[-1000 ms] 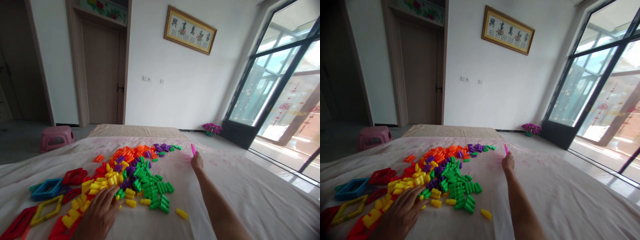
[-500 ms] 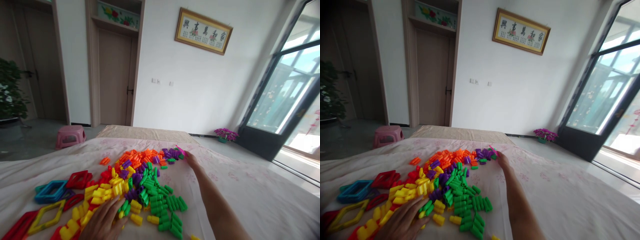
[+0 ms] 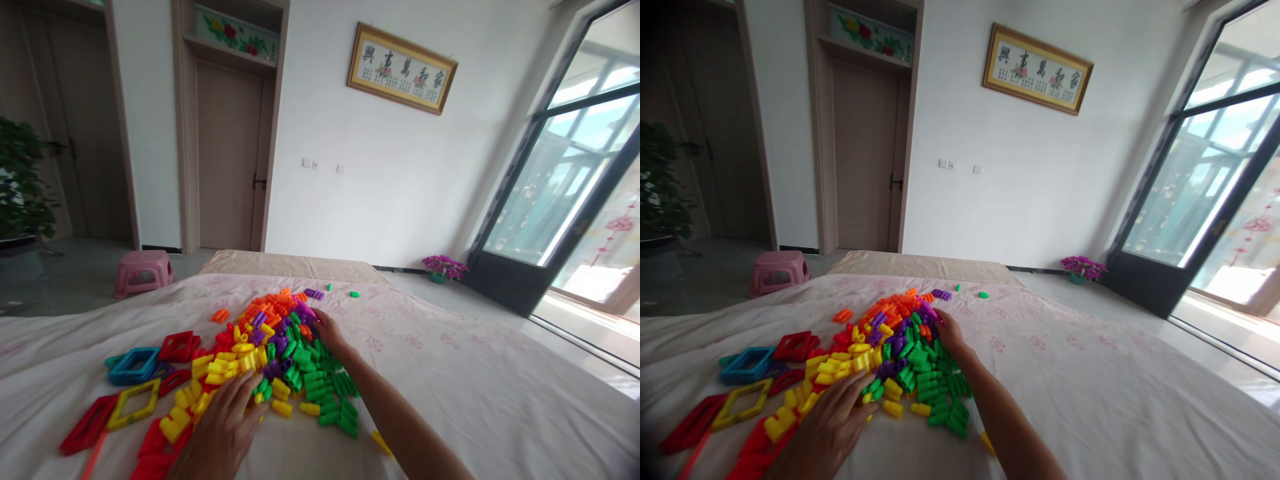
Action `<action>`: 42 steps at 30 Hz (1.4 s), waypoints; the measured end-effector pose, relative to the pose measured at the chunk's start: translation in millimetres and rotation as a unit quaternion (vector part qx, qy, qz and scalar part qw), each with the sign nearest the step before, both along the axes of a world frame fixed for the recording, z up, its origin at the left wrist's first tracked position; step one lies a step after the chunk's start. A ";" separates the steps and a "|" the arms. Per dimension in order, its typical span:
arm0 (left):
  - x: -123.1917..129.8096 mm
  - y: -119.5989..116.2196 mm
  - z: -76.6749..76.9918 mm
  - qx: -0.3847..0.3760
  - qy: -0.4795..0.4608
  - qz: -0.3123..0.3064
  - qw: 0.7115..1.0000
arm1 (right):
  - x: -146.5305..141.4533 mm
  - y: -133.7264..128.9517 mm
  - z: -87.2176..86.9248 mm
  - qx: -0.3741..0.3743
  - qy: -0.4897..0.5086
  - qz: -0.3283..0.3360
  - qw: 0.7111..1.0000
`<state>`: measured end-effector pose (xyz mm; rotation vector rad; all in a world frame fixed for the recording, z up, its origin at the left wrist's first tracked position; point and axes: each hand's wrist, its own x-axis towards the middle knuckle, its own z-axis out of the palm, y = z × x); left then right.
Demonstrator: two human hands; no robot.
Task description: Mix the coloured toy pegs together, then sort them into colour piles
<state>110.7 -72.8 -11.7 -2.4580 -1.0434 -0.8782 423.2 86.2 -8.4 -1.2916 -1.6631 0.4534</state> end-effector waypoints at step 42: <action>-7.5 20.1 -22.4 0.130 -0.071 0.069 0.987 | 118.6 88.1 32.6 -0.185 -0.284 -0.256 0.905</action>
